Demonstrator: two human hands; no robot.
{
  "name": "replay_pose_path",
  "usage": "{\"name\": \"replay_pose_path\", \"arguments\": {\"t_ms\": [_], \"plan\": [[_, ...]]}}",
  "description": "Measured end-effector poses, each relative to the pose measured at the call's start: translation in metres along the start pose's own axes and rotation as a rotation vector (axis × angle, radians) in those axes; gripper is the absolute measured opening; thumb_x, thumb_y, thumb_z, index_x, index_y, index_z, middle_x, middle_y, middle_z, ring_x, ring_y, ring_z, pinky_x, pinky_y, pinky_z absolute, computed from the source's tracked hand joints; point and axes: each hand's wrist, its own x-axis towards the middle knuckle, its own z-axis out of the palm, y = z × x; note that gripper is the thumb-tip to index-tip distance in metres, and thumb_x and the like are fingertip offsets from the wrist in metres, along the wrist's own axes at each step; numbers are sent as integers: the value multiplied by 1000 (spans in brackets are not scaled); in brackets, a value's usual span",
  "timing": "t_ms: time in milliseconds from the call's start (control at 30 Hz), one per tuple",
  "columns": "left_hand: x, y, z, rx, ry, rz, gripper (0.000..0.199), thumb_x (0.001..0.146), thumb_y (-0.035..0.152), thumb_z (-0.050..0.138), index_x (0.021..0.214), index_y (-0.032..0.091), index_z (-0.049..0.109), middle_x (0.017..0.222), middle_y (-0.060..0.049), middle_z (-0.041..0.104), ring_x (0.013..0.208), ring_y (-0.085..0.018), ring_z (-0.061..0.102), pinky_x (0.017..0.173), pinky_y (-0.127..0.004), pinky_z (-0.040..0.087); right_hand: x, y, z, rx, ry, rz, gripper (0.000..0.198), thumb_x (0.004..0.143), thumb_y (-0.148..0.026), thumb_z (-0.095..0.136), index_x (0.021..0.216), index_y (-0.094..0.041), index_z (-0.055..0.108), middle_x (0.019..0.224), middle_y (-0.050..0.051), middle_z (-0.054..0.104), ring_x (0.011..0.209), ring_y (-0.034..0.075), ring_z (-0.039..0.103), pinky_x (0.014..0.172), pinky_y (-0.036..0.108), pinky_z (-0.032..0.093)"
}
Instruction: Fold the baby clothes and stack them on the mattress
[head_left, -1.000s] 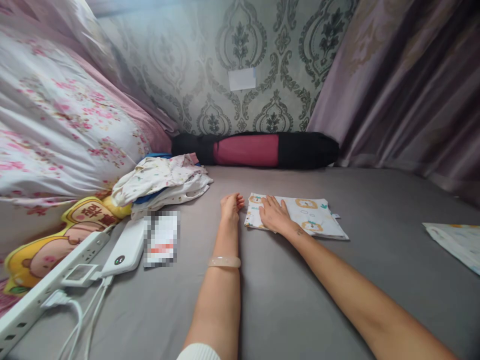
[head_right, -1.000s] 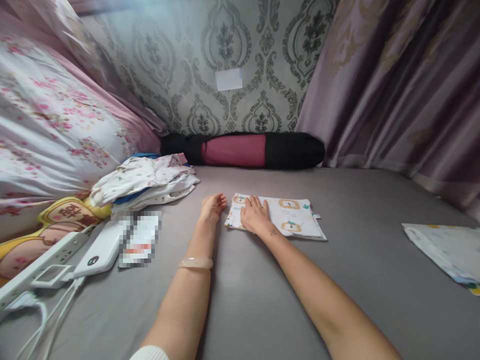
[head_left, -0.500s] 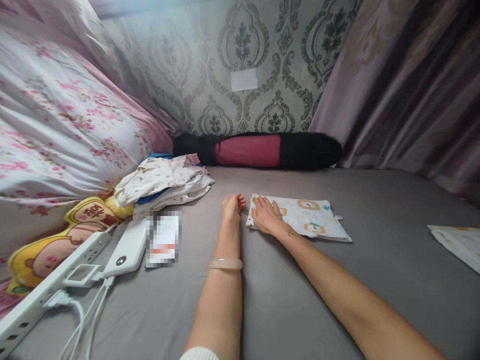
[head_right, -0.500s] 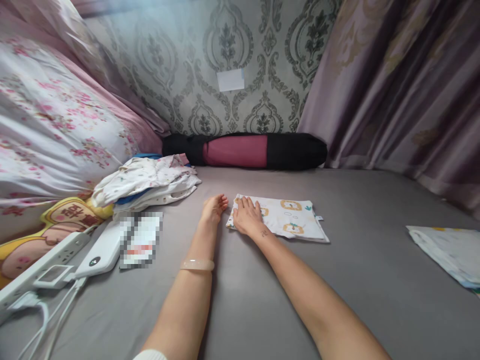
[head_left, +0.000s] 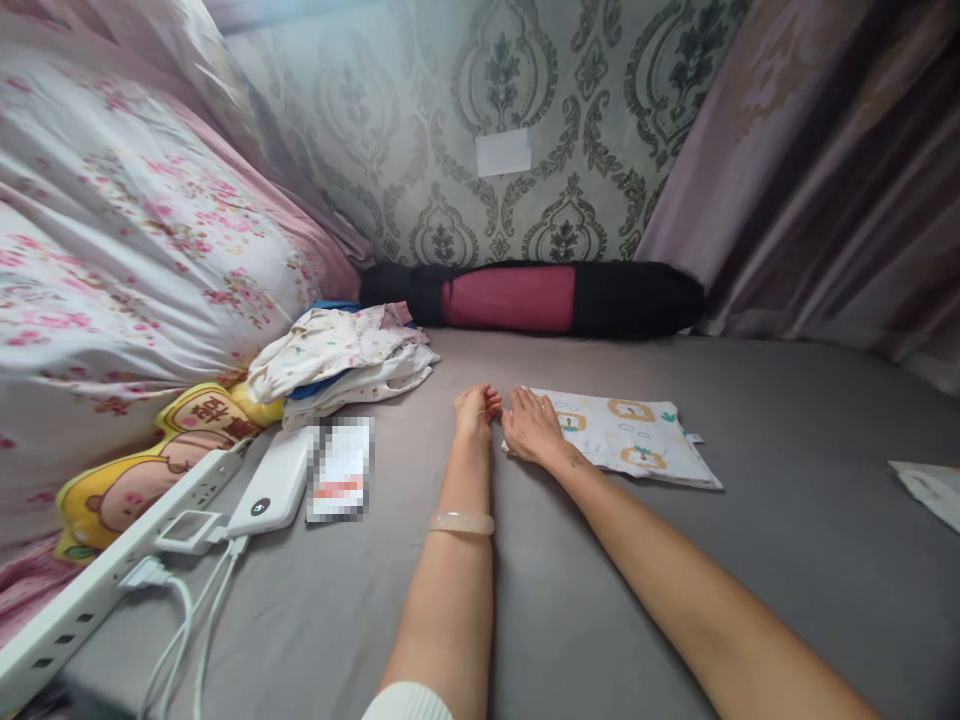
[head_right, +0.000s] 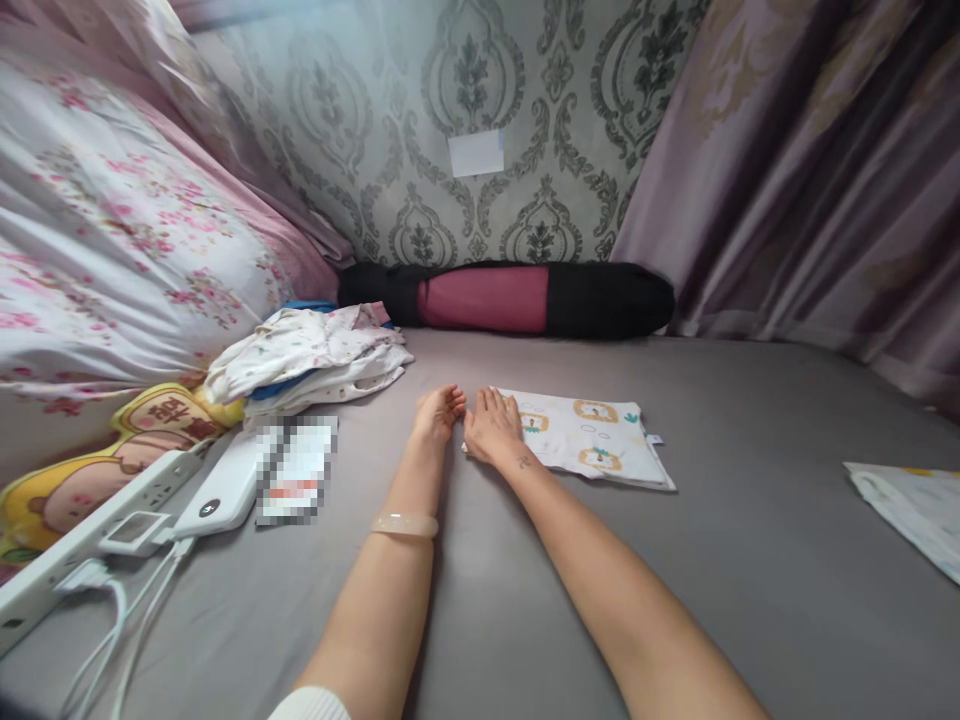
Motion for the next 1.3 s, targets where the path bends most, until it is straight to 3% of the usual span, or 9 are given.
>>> {"name": "replay_pose_path", "arguments": {"t_ms": [267,433,800,967,1100,1300], "plan": [[-1,0,1,20,-2,4,12,76,7,59,67,13,53,53,1,56,43,-7,53,46,-18,41,0,2,-9,45,-21,20,58,95,-34,22,144,-5,31,150,15,31,139,25,24,112,42,13],[0,-2,1,32,-7,16,13,78,6,55,67,13,53,52,1,56,42,-7,53,46,-17,42,-8,16,-19,20,46,25,56,96,-34,20,144,-7,32,149,13,33,139,25,22,113,45,9],[2,-5,1,60,-1,49,12,76,6,57,66,13,54,53,0,56,43,-8,54,46,-18,42,-11,27,-10,36,-20,47,56,95,-36,22,144,-10,33,152,11,29,140,25,21,113,47,10],[1,-5,0,70,-5,59,10,76,7,57,68,13,55,55,0,57,44,-8,55,47,-18,43,-13,32,-18,72,-73,49,58,96,-37,19,145,-10,31,153,10,27,141,24,19,113,45,10],[3,-7,0,83,-9,63,10,76,7,57,68,12,55,53,0,56,43,-8,55,46,-18,43,-21,43,-27,36,-26,99,59,96,-37,16,145,-8,29,153,12,26,141,24,16,113,47,6],[4,-7,0,99,-13,77,9,75,7,57,69,12,54,54,0,57,44,-8,55,45,-18,43,-29,55,-24,24,-65,145,60,96,-38,16,146,-7,29,153,11,25,141,23,17,114,46,6]]}}
